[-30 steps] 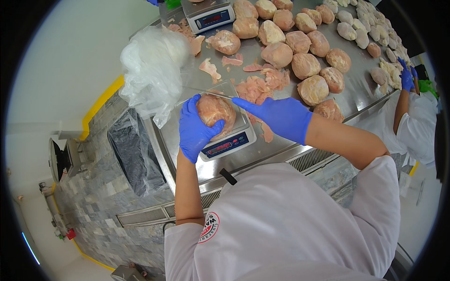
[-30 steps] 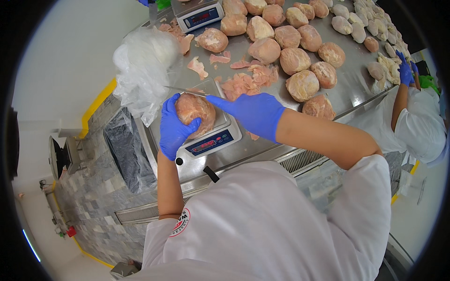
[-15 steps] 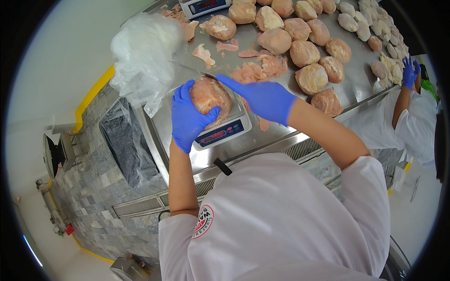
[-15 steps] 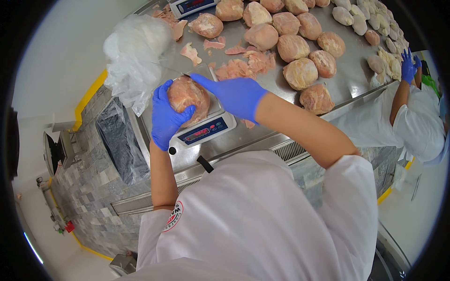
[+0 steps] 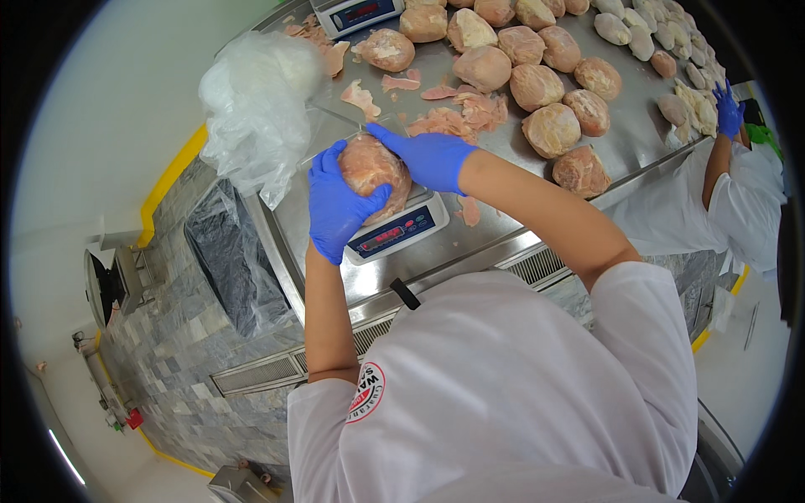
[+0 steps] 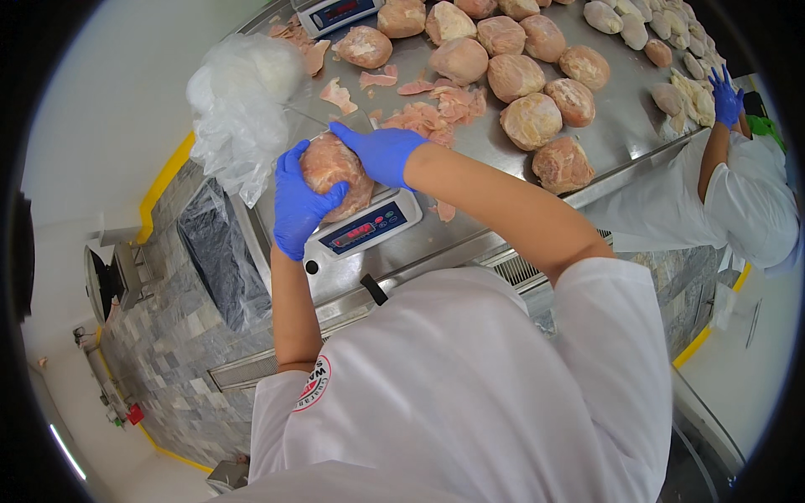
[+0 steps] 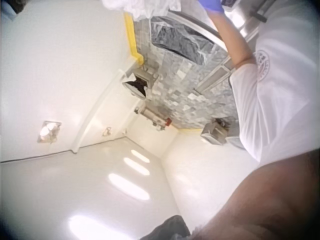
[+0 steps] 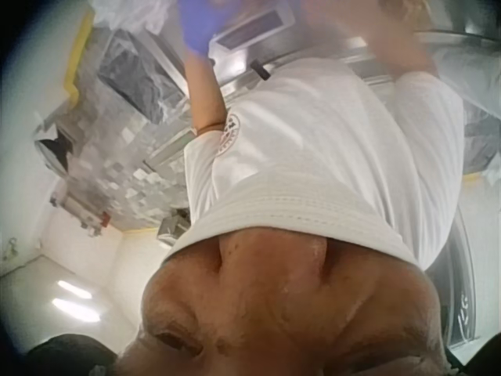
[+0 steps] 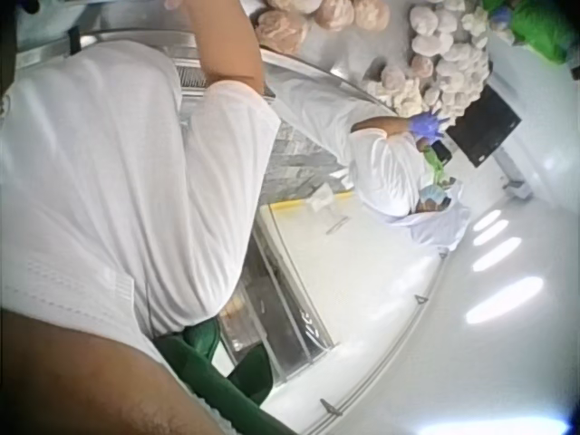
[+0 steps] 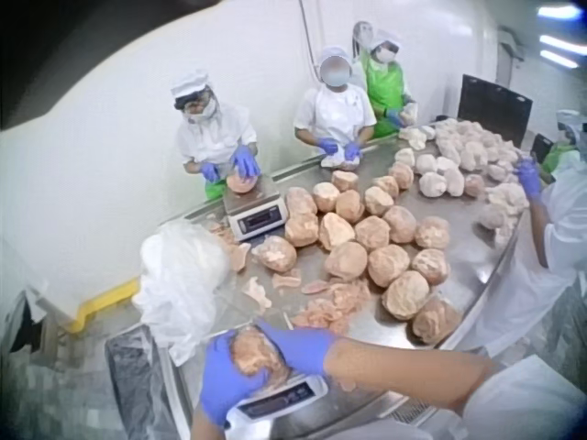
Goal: The person uses a knife to trim fat and skin from raw meat pieces placed on a digital scale. They repeatedly pick up a piece of meat, trim it, and place it back on the scale to check the weight, continuing this process for multiple items.
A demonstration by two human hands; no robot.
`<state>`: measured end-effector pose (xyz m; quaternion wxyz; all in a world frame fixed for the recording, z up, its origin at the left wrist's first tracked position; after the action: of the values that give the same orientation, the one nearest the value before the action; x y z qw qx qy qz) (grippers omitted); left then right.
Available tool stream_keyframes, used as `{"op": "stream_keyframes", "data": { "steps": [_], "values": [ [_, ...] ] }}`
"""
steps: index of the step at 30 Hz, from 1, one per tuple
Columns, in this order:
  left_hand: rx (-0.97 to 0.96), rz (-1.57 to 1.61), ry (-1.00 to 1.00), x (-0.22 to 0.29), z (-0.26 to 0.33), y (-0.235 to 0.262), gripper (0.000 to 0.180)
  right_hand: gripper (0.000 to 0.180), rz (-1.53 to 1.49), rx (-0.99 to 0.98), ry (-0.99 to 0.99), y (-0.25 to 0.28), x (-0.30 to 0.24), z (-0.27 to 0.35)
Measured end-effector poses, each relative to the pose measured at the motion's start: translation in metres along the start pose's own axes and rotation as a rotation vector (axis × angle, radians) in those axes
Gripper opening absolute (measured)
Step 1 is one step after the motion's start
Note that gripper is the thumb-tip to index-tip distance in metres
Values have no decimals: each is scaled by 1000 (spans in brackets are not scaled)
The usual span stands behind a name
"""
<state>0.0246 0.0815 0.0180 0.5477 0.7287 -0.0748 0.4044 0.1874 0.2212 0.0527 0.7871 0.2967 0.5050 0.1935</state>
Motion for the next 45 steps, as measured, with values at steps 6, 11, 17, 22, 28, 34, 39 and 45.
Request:
{"op": "stream_keyframes", "data": {
  "steps": [6,11,17,22,28,34,39,45],
  "values": [
    [-12,50,37,-9,4,0,93,78,-156,23,110,-29,63,42],
    [-107,-378,-272,-2,-10,31,96,81,-57,107,12,26,62,59],
    [-102,-205,-58,12,-3,13,99,76,-98,-88,55,44,1,64],
    [-127,-188,-80,17,-6,10,96,83,-73,-121,126,27,18,45],
    [-127,-176,-67,21,-10,6,95,85,-44,4,127,-12,38,-4],
    [16,-214,49,21,0,1,98,89,-353,88,121,-28,40,56],
    [26,-274,87,16,-5,-3,105,86,-204,139,-39,-21,56,75],
    [-178,-163,12,3,-16,15,114,86,20,137,109,-9,3,72]
  ]
}}
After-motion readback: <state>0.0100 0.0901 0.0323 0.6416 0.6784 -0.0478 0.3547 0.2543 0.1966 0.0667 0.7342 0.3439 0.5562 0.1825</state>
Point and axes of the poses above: each hand's wrist, its own z-axis away from the middle knuckle, its own y-axis out of the back of the hand, x = y × z, the point moved 1 cm from there along -z, towards the middle knuckle, and after that the axes turned 10 degrees about y, right-handed, at the moved point
